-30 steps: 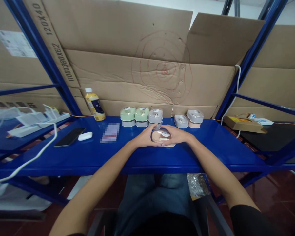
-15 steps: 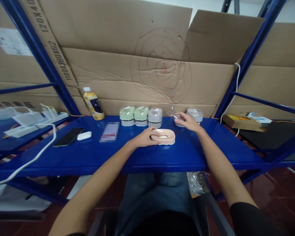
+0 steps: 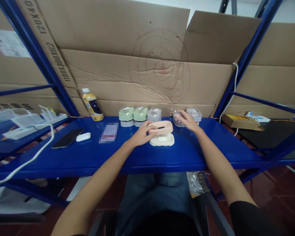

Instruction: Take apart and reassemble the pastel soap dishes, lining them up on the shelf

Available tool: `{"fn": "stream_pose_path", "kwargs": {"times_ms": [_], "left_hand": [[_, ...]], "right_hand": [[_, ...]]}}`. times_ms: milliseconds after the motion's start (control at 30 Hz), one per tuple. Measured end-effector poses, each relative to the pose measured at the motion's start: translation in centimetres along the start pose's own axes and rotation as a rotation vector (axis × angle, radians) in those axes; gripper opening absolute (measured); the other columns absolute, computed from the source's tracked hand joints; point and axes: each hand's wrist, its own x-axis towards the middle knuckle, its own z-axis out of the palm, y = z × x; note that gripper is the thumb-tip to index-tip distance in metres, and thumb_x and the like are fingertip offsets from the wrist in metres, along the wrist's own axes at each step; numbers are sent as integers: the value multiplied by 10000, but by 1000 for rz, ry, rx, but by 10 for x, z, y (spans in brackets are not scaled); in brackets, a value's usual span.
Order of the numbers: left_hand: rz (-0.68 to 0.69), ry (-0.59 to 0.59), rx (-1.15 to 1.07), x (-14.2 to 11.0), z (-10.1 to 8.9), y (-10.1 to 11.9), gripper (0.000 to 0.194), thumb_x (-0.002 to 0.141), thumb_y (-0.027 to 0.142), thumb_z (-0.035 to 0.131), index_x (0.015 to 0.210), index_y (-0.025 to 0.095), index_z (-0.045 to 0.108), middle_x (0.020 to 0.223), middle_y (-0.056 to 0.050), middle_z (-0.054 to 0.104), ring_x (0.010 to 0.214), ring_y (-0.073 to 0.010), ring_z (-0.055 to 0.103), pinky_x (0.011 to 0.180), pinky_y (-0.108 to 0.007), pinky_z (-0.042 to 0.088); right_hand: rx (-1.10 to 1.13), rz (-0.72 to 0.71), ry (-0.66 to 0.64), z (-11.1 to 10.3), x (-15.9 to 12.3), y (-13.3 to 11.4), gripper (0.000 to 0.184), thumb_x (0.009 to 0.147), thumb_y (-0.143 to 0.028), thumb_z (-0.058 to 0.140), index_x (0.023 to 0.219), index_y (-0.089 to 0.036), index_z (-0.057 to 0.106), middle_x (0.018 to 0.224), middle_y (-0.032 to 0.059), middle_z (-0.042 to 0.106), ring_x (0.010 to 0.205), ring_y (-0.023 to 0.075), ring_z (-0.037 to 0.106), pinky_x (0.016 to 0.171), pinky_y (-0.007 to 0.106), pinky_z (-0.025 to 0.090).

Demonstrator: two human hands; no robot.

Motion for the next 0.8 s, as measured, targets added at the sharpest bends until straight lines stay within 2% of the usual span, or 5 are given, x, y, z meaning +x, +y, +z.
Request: {"fn": "stream_pose_path", "kwargs": {"times_ms": [133, 267, 400, 500, 800], "left_hand": [[77, -151, 8, -3, 3, 5, 344, 956, 456, 626, 1154, 209, 761, 1381, -132, 575, 1311, -312, 595, 1160, -482, 460], [40, -151, -22, -3, 5, 8, 489, 850, 491, 749, 1237, 201, 675, 1323, -133, 625, 1238, -326, 636, 1112, -496, 495], [-84, -121, -141, -2, 8, 7, 863, 696, 549, 871, 1376, 182, 487, 1316, -165, 639, 1197, -350, 660, 1033, -514, 540], [-103, -130, -226, -1, 9, 6, 1057, 655, 537, 899, 1486, 185, 349, 1353, -187, 624, 1229, -359, 657, 1059, -530, 521], [-97, -186, -166, -2, 7, 7, 1088, 627, 528, 921, 1523, 187, 407, 1467, -185, 589, 1330, -396, 605, 1103, -529, 498]], "right_hand": [[-98, -89, -204, 5, -4, -8, 616, 792, -584, 797, 1278, -227, 670, 1271, 92, 725, 1144, 303, 695, 1028, 484, 546], [-96, -112, -381, 14, -7, -14, 695, 740, -535, 850, 1333, -236, 645, 1302, 100, 713, 1188, 293, 683, 1031, 471, 551], [-145, -154, -432, 24, -11, -21, 774, 693, -507, 888, 1363, -227, 621, 1300, 108, 702, 1180, 291, 680, 1032, 470, 540], [-228, -184, -448, 32, -14, -29, 798, 684, -541, 895, 1361, -221, 620, 1244, 109, 711, 1115, 294, 688, 980, 466, 553], [-304, -327, -460, 58, -20, -30, 840, 709, -630, 872, 1383, -210, 600, 1239, 122, 695, 1112, 307, 661, 971, 469, 541]]}}
